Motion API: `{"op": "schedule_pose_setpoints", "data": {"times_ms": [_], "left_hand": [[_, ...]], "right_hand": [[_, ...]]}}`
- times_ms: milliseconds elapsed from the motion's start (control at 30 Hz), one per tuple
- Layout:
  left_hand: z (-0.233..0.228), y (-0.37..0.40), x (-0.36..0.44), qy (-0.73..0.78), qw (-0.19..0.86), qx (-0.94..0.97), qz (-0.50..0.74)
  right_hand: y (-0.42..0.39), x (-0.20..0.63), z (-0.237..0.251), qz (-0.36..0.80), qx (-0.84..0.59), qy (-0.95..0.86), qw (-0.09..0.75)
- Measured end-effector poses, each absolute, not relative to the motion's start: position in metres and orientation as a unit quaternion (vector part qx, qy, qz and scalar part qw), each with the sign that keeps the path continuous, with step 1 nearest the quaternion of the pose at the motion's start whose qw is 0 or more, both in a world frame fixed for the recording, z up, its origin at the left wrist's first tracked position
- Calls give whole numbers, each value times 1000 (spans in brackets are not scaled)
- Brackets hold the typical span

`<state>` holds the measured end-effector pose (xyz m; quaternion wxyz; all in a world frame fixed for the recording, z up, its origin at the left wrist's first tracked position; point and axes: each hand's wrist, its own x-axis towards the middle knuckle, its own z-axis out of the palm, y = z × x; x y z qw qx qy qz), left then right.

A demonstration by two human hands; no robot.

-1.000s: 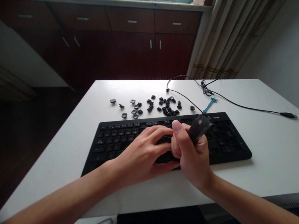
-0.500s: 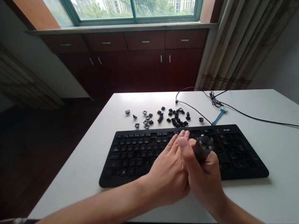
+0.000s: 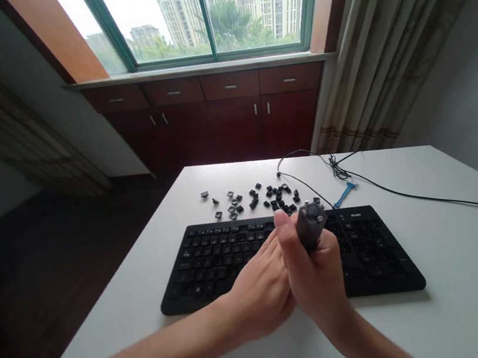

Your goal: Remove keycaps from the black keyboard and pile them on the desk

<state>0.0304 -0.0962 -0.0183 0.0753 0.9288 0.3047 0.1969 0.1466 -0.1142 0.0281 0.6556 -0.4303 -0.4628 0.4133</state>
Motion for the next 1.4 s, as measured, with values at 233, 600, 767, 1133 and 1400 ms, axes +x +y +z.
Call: {"op": "schedule_pose_setpoints", "data": {"times_ms": [233,600,767,1133,1400], "left_hand": [[-5,-87,11,302,135,908,256],[7,-79,2,165,105,949,248],[24,-62,-13,167,140,934,283],[5,13,-132,471,74,819,320],[2,11,-134,516,99,806,273]], "right_hand": [[-96,186,40,500,-391,-399,662],[-43,225,34,539,-457,-508,492],[-28,249,23,296,-509,-730,347],[-39,280,-11,12,-450,-862,232],[-37,283,-15,-32,-451,-867,210]]}}
